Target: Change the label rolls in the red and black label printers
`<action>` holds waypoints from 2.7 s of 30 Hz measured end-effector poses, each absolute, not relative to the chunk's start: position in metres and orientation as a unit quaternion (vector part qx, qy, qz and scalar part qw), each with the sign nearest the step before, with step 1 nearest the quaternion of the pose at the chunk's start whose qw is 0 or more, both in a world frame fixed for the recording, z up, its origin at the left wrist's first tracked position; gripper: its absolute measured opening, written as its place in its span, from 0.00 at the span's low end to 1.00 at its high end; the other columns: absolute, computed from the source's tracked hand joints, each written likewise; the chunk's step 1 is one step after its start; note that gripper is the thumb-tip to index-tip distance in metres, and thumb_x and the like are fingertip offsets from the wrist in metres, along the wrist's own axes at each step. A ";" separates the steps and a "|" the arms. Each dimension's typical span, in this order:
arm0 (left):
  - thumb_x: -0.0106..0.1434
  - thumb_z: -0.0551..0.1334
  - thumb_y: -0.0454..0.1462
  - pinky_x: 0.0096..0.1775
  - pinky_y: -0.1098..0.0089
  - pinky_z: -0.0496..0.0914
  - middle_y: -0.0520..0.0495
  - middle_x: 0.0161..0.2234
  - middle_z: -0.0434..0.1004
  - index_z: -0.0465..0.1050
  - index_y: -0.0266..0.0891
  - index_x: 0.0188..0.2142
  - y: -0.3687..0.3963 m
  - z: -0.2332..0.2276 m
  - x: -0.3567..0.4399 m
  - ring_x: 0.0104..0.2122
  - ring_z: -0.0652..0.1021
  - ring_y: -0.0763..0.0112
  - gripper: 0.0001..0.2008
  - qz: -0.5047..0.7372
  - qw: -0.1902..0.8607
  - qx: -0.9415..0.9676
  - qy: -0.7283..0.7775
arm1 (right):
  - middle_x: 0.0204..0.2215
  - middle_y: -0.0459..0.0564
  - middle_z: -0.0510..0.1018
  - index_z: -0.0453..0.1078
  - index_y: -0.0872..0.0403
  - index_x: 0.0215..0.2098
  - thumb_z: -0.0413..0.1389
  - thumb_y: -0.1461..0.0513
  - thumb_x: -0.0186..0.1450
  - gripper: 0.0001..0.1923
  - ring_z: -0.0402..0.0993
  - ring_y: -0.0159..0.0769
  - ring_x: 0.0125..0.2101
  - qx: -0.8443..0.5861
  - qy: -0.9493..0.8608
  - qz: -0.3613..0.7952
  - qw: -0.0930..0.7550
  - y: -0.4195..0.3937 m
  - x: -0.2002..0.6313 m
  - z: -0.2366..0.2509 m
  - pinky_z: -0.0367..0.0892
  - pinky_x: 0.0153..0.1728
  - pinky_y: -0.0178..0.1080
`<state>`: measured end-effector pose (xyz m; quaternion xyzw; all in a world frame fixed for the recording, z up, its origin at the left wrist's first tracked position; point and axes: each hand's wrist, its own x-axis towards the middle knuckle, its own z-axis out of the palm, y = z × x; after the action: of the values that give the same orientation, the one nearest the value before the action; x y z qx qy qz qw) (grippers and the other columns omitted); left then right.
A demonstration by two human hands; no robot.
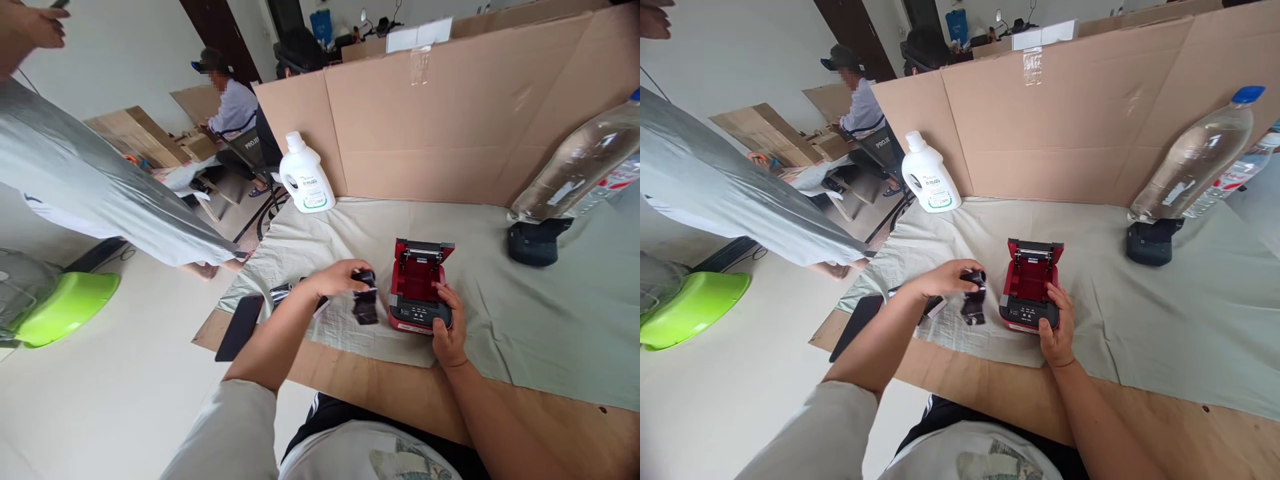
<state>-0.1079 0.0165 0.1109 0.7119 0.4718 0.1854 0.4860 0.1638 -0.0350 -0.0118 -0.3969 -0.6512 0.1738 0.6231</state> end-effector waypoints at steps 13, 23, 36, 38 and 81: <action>0.49 0.66 0.49 0.50 0.65 0.67 0.42 0.53 0.74 0.70 0.40 0.53 0.035 0.057 -0.215 0.51 0.73 0.55 0.32 0.075 0.387 0.642 0.658 | 0.55 0.58 0.71 0.65 0.54 0.55 0.48 0.53 0.66 0.22 0.61 0.54 0.60 -0.396 -0.652 0.159 0.627 -0.035 0.163 -0.012 0.54 0.58 0.66; 0.43 0.62 0.40 0.39 0.68 0.67 0.50 0.34 0.75 0.71 0.42 0.40 0.012 0.064 -0.244 0.37 0.76 0.60 0.21 -0.037 0.313 0.649 0.693 | 0.54 0.57 0.71 0.65 0.53 0.55 0.49 0.54 0.65 0.22 0.62 0.53 0.59 -0.398 -0.652 0.164 0.625 -0.034 0.163 -0.013 0.55 0.58 0.66; 0.43 0.61 0.34 0.30 0.72 0.62 0.52 0.29 0.72 0.66 0.40 0.33 -0.013 0.150 -0.201 0.30 0.72 0.66 0.14 -0.145 0.338 0.697 0.616 | 0.55 0.57 0.71 0.64 0.52 0.54 0.51 0.56 0.65 0.20 0.60 0.52 0.60 -0.403 -0.662 0.182 0.605 -0.035 0.167 -0.008 0.57 0.59 0.64; 0.45 0.63 0.35 0.33 0.72 0.65 0.51 0.34 0.75 0.70 0.41 0.38 -0.020 0.179 -0.176 0.33 0.74 0.66 0.17 -0.129 0.453 0.716 0.516 | 0.55 0.57 0.71 0.64 0.52 0.54 0.52 0.56 0.65 0.20 0.60 0.51 0.60 -0.408 -0.661 0.189 0.601 -0.036 0.167 -0.006 0.57 0.59 0.63; 0.72 0.44 0.46 0.60 0.53 0.59 0.33 0.59 0.61 0.57 0.35 0.62 0.036 0.074 -0.014 0.60 0.63 0.57 0.25 0.439 0.128 0.781 0.424 | 0.34 0.49 0.79 0.75 0.48 0.37 0.58 0.62 0.59 0.07 0.70 0.44 0.45 -0.347 -0.752 0.005 0.561 -0.055 0.171 0.019 0.66 0.44 0.50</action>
<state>-0.0140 0.0356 0.0739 0.7812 0.4245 0.4393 0.1284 0.1706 -0.0546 0.0189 -0.3471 -0.7516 0.0054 0.5609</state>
